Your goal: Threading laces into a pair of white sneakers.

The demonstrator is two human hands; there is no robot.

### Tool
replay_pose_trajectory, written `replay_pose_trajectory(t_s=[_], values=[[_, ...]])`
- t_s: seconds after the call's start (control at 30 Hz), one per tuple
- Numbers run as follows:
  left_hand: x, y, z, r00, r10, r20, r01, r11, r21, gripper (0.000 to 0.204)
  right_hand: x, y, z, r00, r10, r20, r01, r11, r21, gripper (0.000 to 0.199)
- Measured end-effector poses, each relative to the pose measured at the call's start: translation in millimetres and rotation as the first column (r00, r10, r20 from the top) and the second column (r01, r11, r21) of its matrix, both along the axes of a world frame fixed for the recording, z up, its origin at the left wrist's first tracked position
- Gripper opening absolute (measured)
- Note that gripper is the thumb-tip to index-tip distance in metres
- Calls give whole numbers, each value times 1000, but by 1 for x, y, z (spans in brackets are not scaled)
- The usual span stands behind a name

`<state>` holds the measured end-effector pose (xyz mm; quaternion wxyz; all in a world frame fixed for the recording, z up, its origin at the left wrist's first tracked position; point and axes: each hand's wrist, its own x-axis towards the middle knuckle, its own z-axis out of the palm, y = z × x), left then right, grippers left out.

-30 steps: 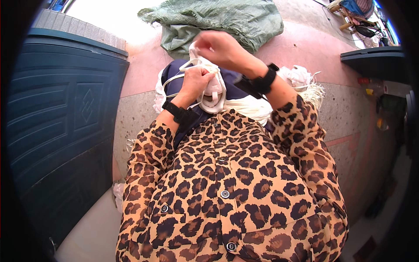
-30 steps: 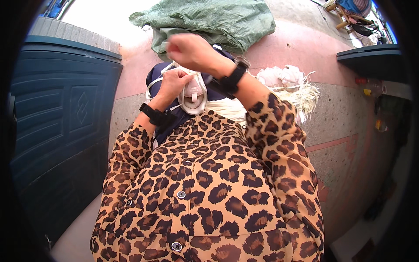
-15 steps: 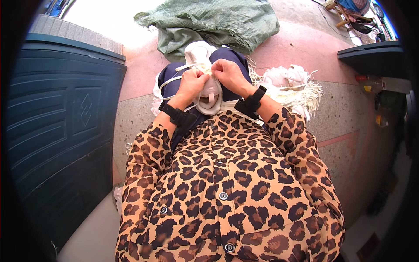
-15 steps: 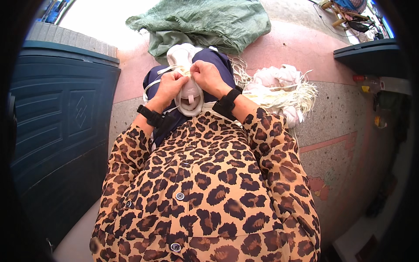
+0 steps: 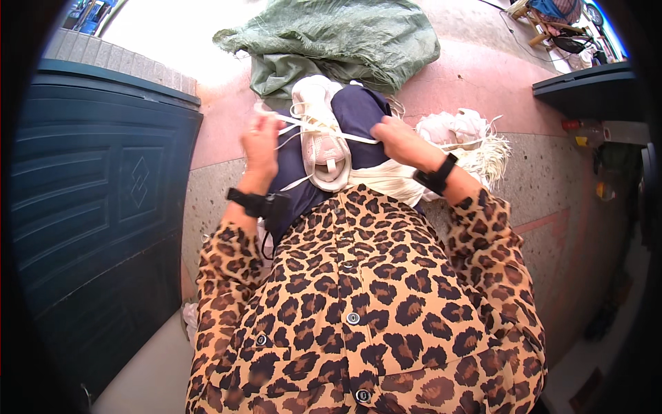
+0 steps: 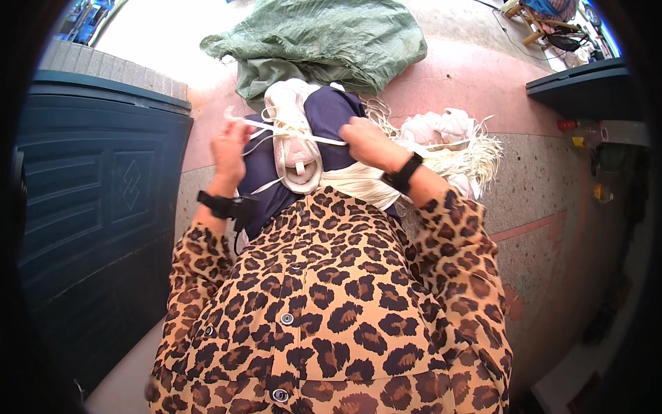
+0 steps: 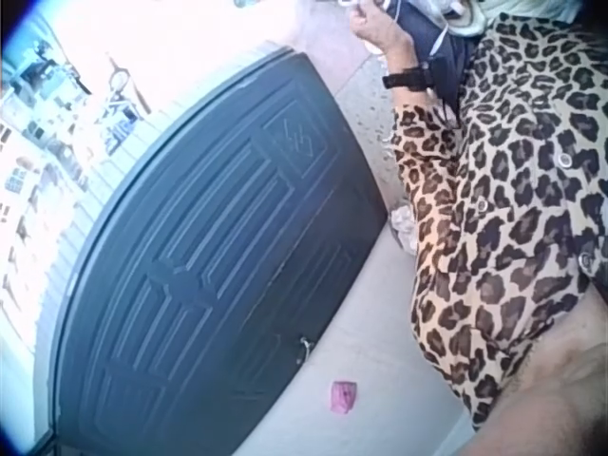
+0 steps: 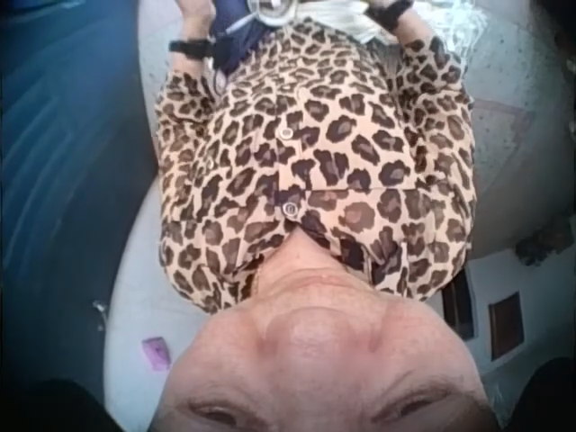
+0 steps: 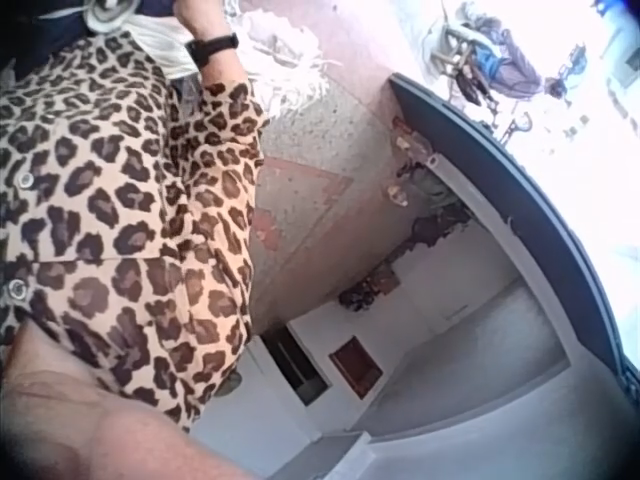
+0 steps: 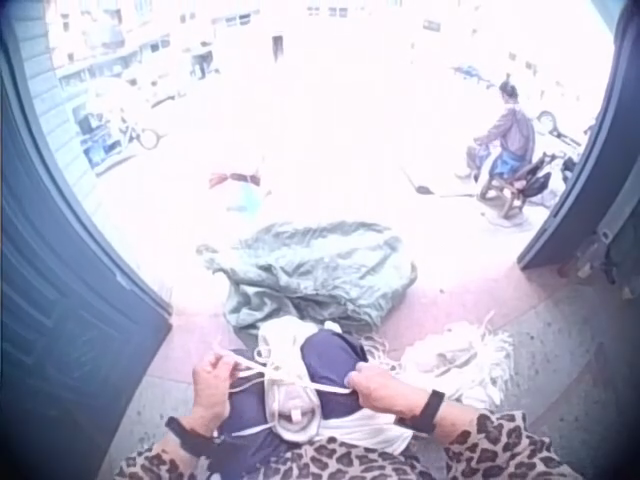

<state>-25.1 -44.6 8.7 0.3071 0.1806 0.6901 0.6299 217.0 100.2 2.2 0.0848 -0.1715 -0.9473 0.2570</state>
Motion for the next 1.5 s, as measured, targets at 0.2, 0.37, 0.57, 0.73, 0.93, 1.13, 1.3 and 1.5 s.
replay_pose_trajectory(t_s=[0.2,0.37,0.57,0.73,0.93,1.13,1.3,1.5], values=[[-111,-69,41,790,-21,613,-284,873,396,8,91,34,15,798,-594,104,232,144,-962,18],[-163,-123,77,772,-134,621,-296,789,539,9,176,64,22,104,-993,60,-620,-112,-777,12],[-182,-153,97,903,79,423,-277,859,430,16,213,73,0,258,-952,-164,-437,36,-899,11],[-126,-99,76,975,129,183,-153,981,118,10,86,45,7,566,-824,-16,449,324,-832,38],[-2,-42,17,895,-344,284,390,913,-120,13,-27,-35,-13,948,-164,-274,76,950,-304,16],[20,-25,-6,770,-470,-432,339,874,-348,17,-40,-42,2,981,-176,-81,187,969,161,9],[29,-20,-3,635,-512,-578,274,850,-451,13,-47,-33,-12,944,-221,-246,272,943,194,10],[34,-14,-7,336,-505,-795,96,858,-504,10,-60,-34,-5,985,-170,-27,171,944,281,10]])
